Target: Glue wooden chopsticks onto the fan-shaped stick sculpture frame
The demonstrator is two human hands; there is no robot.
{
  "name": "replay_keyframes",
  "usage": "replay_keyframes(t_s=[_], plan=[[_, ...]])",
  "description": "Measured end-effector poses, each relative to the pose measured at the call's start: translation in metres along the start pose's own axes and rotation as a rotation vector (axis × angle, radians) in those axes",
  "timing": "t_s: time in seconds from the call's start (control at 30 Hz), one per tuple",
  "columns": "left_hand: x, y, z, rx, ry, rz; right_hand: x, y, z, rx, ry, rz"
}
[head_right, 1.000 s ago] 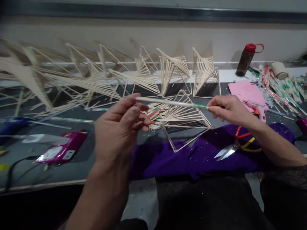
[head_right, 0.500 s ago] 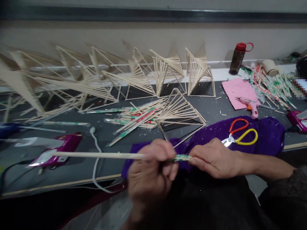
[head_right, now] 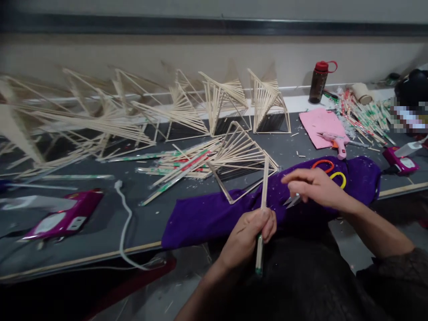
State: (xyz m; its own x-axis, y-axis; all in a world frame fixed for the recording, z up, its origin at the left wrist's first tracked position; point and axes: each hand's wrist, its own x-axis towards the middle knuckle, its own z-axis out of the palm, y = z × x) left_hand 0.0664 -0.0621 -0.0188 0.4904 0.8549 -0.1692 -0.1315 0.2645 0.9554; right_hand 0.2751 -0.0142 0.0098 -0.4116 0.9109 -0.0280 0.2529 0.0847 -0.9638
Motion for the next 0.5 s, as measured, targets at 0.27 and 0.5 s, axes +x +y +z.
replay_keyframes(t_s=[0.27, 0.5], plan=[[0.002, -0.023, 0.003, 0.042, -0.024, -0.132, 0.03, 0.007, 0.014, 0.355, 0.059, 0.077], [-0.045, -0.046, -0.035, 0.285, -0.127, -0.311, 0.032, 0.01, -0.042, 0.398, 0.635, -0.066]])
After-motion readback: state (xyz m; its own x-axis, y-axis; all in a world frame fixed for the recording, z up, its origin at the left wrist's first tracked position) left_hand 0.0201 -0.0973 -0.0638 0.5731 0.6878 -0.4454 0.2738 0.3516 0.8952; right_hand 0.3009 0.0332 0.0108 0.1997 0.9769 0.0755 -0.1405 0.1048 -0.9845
